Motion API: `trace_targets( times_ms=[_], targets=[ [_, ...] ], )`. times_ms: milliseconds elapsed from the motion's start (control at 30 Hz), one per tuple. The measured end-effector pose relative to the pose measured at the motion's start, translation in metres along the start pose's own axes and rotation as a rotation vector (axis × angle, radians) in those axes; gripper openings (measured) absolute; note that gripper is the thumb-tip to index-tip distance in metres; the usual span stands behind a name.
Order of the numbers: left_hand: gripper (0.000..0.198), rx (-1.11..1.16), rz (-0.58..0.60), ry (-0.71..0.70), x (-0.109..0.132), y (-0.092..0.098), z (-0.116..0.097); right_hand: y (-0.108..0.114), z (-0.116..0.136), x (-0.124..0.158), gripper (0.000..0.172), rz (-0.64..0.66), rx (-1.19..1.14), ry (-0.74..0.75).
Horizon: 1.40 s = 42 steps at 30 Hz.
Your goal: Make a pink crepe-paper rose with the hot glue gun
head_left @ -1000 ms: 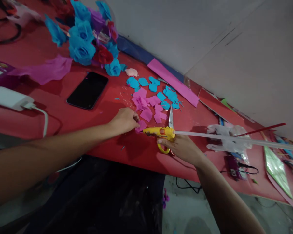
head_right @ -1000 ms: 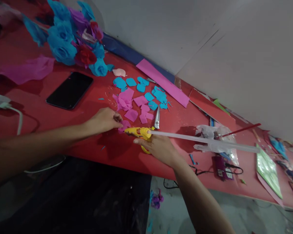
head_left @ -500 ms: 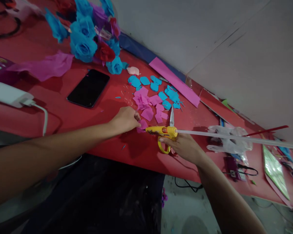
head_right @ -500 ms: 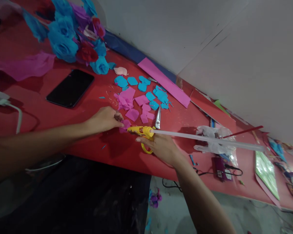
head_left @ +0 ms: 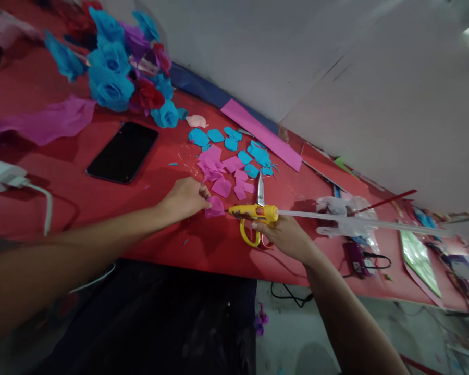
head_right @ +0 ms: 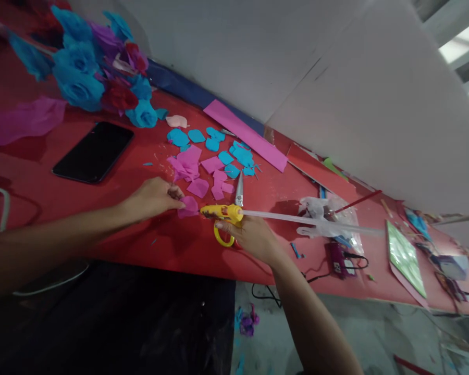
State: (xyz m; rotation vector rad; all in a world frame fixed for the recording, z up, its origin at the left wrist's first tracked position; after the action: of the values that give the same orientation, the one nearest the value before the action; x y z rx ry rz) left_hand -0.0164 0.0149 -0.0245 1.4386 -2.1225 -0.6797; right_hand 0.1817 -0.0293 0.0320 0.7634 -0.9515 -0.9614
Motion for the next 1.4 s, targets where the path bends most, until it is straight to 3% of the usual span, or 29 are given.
trace_targets(
  times_ms=[267, 533, 633, 833, 967, 1067, 1200, 1400],
  targets=[
    [0.007, 0.014, -0.018, -0.005, 0.000, -0.001, 0.002, -0.007, 0.001, 0.003, 0.035, 0.074, -0.108, -0.043],
    [0.005, 0.022, -0.040, -0.013, -0.004, -0.003, 0.007, -0.015, -0.004, 0.001, 0.025, 0.014, 0.096, 0.078],
    [0.008, 0.028, -0.051, -0.020, -0.003, -0.002, 0.007, -0.014, -0.006, 0.001, 0.027, -0.011, 0.123, 0.057],
    [0.009, 0.027, -0.044, 0.011, -0.002, -0.001, 0.006, -0.004, -0.003, 0.002, 0.029, -0.008, -0.022, -0.023],
    [0.009, 0.053, -0.044, 0.032, -0.002, -0.002, 0.006, 0.005, 0.001, 0.005, 0.033, 0.031, -0.174, 0.026],
    [0.009, 0.086, -0.049, 0.049, 0.001, -0.004, 0.008, 0.017, -0.017, 0.003, 0.034, -0.084, -0.188, -0.025],
    [0.012, 0.264, -0.106, 0.044, 0.002, -0.005, 0.012, 0.034, -0.063, -0.007, 0.032, -0.328, 0.062, -0.188],
    [0.012, 0.524, -0.183, -0.074, -0.013, 0.013, -0.007, 0.039, -0.111, -0.032, 0.023, -0.334, 0.256, -0.314]
  ],
)
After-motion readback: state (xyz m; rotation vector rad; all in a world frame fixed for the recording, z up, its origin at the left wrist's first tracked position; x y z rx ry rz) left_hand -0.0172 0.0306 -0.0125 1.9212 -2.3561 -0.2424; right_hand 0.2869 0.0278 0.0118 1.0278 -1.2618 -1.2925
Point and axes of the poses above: each hand's wrist, its own x-axis away from the middle knuckle, its own y-axis out of the back of the hand, z = x × y, the point moved 7 cm from there along -x, towards the middle knuckle, and after that the axes turned 12 degrees about -y, right-handed, at the moved point
